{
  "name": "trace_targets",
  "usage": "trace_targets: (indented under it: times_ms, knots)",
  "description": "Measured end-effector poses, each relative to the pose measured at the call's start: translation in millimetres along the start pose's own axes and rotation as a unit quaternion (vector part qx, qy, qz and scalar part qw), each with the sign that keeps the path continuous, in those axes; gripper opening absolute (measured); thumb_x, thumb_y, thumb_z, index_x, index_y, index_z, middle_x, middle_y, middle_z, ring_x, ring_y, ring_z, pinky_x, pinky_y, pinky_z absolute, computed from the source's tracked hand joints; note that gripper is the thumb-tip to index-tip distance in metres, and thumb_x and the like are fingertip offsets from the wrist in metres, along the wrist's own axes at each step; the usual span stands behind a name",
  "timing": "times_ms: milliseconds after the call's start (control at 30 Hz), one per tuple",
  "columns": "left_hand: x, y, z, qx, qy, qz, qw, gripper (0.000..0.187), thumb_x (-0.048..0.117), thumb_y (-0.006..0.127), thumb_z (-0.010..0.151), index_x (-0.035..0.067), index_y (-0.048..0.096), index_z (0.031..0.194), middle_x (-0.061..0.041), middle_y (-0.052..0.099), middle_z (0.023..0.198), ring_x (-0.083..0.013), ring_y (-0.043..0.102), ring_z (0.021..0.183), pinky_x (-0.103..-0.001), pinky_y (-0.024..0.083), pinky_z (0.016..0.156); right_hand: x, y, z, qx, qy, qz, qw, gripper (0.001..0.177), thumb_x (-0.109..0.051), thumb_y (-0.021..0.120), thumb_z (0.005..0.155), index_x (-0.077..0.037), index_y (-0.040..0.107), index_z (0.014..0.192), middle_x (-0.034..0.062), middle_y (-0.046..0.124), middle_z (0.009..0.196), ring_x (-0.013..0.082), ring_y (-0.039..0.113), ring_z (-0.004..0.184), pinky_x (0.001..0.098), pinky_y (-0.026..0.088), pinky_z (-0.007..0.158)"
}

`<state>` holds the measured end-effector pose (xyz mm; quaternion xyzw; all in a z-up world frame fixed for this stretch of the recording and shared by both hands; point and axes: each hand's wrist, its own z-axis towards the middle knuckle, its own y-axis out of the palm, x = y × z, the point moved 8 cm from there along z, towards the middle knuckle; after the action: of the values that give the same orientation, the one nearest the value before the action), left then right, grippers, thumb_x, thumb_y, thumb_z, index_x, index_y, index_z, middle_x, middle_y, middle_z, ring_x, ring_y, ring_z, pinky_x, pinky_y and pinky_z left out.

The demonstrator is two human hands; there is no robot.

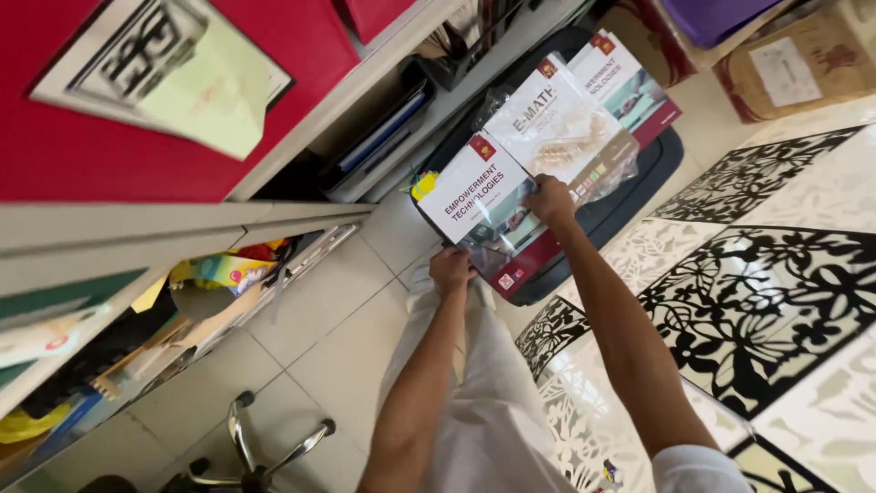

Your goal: Moving and organizing books between a storage bin and a chair.

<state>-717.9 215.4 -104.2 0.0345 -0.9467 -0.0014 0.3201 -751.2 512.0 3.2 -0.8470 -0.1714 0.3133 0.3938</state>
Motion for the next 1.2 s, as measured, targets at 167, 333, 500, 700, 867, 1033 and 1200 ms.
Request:
trace_targets:
  times_ms: [167,333,500,700,867,1033,1200]
  knots:
    - [-24,3,19,0.061,-0.04,-0.005,0.997,0.013,0.003,0.07,0.088,-0.004,0.074,0.098,-0.016,0.071,0.078,-0.0244,0.07,0.062,-0.042,0.066,0.054,-7,24,39,-0.031,-0.05,-0.025,0.998,0.039,-0.025,0.078,0.08,-0.009,0.071,0.115,0.0238,0.072,0.105,0.0424,0.069,0.1,0.0498,0.055,0.086]
    - [-12,9,13,0.084,0.007,0.007,0.996,0.018,0.003,0.07,0.086,-0.002,0.077,0.102,-0.013,0.072,0.08,-0.0233,0.068,0.06,-0.042,0.065,0.05,-18,23,33,-0.041,-0.105,-0.078,0.991,0.037,-0.027,0.077,0.084,-0.003,0.067,0.11,0.0256,0.071,0.105,0.0452,0.068,0.099,0.0533,0.054,0.084]
    - [-9,7,15,0.201,-0.014,0.069,0.977,0.027,0.01,0.077,0.086,-0.014,0.068,0.096,-0.015,0.068,0.091,-0.0292,0.071,0.066,-0.044,0.058,0.046,-16,19,13,0.011,-0.081,-0.051,0.995,0.028,-0.02,0.069,0.094,-0.003,0.065,0.116,0.0246,0.069,0.109,0.0451,0.068,0.098,0.0554,0.054,0.082]
    - [-3,14,10,0.208,-0.001,0.061,0.976,0.022,0.007,0.075,0.083,-0.01,0.066,0.094,-0.019,0.069,0.095,-0.0329,0.072,0.068,-0.045,0.059,0.046,-36,27,-13,0.136,-0.225,-0.151,0.953,0.05,-0.011,0.067,0.086,-0.007,0.062,0.135,0.019,0.059,0.129,0.0383,0.058,0.122,0.0485,0.057,0.094]
    - [-14,17,31,0.19,0.0,0.144,0.971,0.025,0.009,0.073,0.083,-0.012,0.068,0.094,-0.026,0.074,0.095,-0.0352,0.075,0.07,-0.042,0.061,0.048,-46,38,-16,0.032,-0.196,-0.105,0.974,0.052,-0.012,0.067,0.086,-0.006,0.058,0.137,0.0247,0.049,0.138,0.0447,0.052,0.127,0.0498,0.055,0.093]
    - [-4,22,43,0.157,0.208,0.452,0.853,0.025,0.023,0.069,0.09,-0.001,0.076,0.093,-0.026,0.075,0.094,-0.0415,0.072,0.082,-0.049,0.058,0.073,-36,43,-23,0.045,-0.2,-0.055,0.977,0.061,-0.015,0.071,0.077,-0.002,0.056,0.135,0.0333,0.047,0.137,0.0516,0.05,0.123,0.0538,0.052,0.091]
    - [54,33,-24,-0.108,-0.001,0.398,0.911,0.04,0.027,0.057,0.09,0.002,0.055,0.122,-0.025,0.072,0.093,-0.0437,0.074,0.08,-0.055,0.061,0.075,-25,28,-66,0.051,-0.089,-0.009,0.995,0.047,-0.02,0.068,0.086,-0.013,0.06,0.133,0.0221,0.056,0.134,0.0457,0.056,0.121,0.0545,0.051,0.098]
